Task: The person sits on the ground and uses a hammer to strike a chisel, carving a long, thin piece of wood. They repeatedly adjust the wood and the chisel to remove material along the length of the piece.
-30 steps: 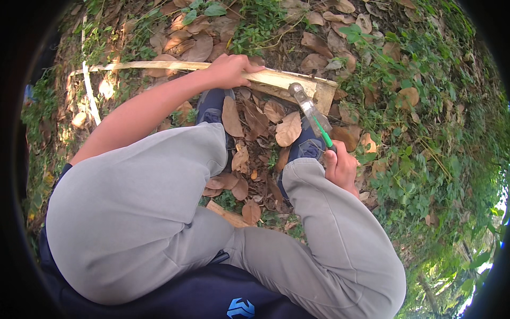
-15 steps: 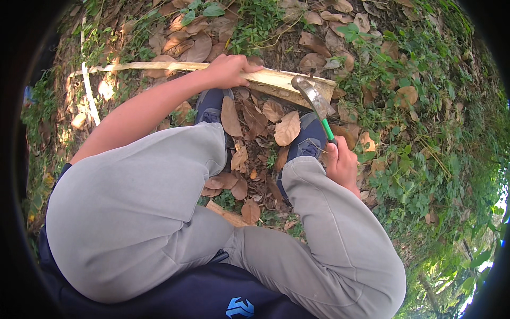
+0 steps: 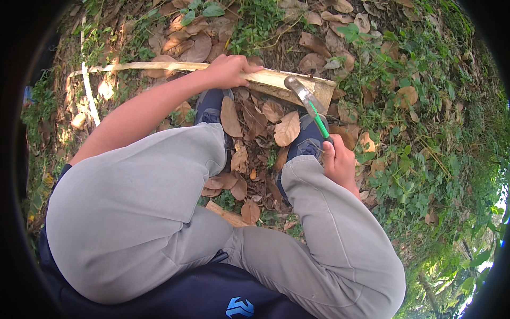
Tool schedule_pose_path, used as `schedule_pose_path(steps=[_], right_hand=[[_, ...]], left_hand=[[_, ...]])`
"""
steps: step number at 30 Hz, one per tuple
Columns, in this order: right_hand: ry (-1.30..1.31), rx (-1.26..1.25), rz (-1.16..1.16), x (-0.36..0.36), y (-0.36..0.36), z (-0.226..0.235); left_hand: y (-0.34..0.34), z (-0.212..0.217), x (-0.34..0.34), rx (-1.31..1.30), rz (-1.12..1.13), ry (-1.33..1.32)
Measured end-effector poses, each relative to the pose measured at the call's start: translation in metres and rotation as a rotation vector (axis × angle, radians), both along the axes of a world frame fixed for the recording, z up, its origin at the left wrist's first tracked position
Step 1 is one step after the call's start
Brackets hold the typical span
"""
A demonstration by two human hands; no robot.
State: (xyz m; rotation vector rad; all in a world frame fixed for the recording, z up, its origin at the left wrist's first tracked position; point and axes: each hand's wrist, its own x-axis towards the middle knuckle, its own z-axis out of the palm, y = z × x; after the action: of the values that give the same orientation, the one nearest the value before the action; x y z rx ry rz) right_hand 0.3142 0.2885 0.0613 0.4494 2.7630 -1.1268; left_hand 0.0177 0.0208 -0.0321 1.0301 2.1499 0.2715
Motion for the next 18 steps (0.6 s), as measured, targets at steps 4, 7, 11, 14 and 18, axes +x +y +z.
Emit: schedule_pose_path(steps=[4,7,11,14,18], right_hand=[[-0.136,0.035,-0.050,0.000,0.000,-0.010],[-0.117,-0.106,-0.139,0.005,0.004,-0.016],[-0.132,-0.345,-0.251,-0.008,0.011,-0.006],[-0.059,-0.503,-0.318,-0.024,0.011,0.005],[-0.068,-0.660,-0.354,-0.032,0.013,0.016]], left_hand=[[0.002,0.004,-0.001,-0.002,-0.004,-0.015],[0.001,0.003,-0.001,0.003,0.005,-0.016],[0.001,0.005,0.001,-0.027,0.016,-0.007],[0.002,0.008,0.003,0.004,0.013,0.013],[-0.002,0.010,0.009,0.081,0.046,0.076]])
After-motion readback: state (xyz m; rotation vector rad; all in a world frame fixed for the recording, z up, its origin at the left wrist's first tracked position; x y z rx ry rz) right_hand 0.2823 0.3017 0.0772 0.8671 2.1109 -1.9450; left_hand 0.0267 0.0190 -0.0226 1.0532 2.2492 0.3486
